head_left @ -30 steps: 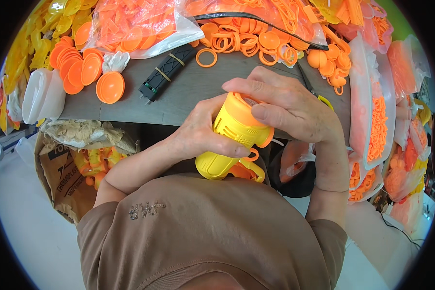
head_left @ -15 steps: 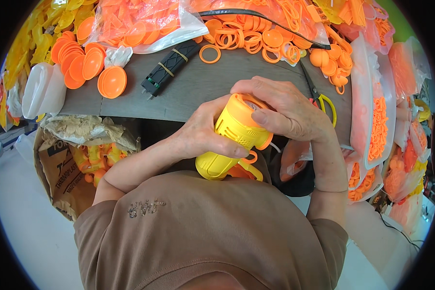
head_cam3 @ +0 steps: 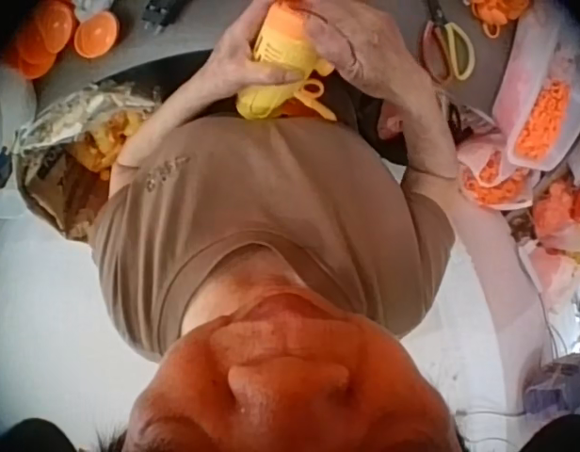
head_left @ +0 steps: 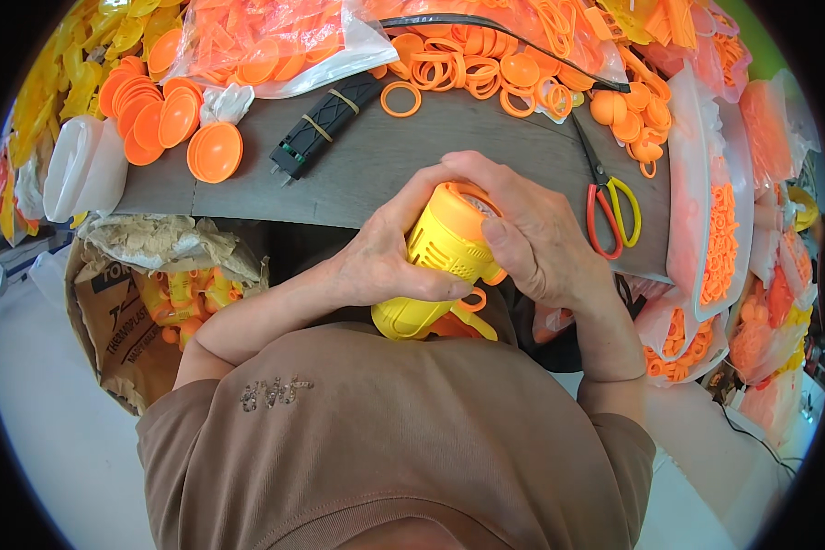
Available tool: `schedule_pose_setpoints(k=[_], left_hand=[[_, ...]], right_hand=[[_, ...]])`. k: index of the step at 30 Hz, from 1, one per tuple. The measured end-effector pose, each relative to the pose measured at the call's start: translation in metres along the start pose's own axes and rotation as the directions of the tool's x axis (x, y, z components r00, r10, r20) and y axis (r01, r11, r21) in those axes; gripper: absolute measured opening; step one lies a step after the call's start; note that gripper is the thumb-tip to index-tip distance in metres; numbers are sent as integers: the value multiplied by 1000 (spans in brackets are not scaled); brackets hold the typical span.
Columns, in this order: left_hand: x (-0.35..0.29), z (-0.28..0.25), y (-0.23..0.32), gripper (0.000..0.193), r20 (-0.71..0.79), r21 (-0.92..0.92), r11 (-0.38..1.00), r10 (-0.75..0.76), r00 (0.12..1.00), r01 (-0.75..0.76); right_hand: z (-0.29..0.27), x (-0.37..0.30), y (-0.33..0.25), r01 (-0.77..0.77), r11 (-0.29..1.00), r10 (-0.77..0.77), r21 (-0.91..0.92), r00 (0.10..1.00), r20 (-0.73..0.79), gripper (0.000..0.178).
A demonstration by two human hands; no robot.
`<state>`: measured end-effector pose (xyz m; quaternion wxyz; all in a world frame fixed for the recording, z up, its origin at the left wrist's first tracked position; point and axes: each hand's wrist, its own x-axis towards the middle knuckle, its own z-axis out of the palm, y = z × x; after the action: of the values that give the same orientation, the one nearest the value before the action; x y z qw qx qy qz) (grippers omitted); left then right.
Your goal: Assembling various components of a yellow plastic toy gun using a hot glue gun at a factory workbench.
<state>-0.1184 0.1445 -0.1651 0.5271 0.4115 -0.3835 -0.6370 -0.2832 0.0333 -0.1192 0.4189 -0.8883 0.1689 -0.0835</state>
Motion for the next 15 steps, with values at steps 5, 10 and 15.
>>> schedule_pose_setpoints(k=[5,10,15], left_hand=[[-3,-1,-5,79,44,-46,997,59,997,-57],[-6,-2,-8,83,19,-54,998,-22,1000,23],[-12,1,-17,76,-21,-10,998,64,998,-64]], right_hand=[[20,-16,6,133,991,-136,-31,943,-305,53],[46,-26,4,216,976,-200,-13,879,-433,54],[58,-30,7,248,969,-215,-9,821,-529,42]])
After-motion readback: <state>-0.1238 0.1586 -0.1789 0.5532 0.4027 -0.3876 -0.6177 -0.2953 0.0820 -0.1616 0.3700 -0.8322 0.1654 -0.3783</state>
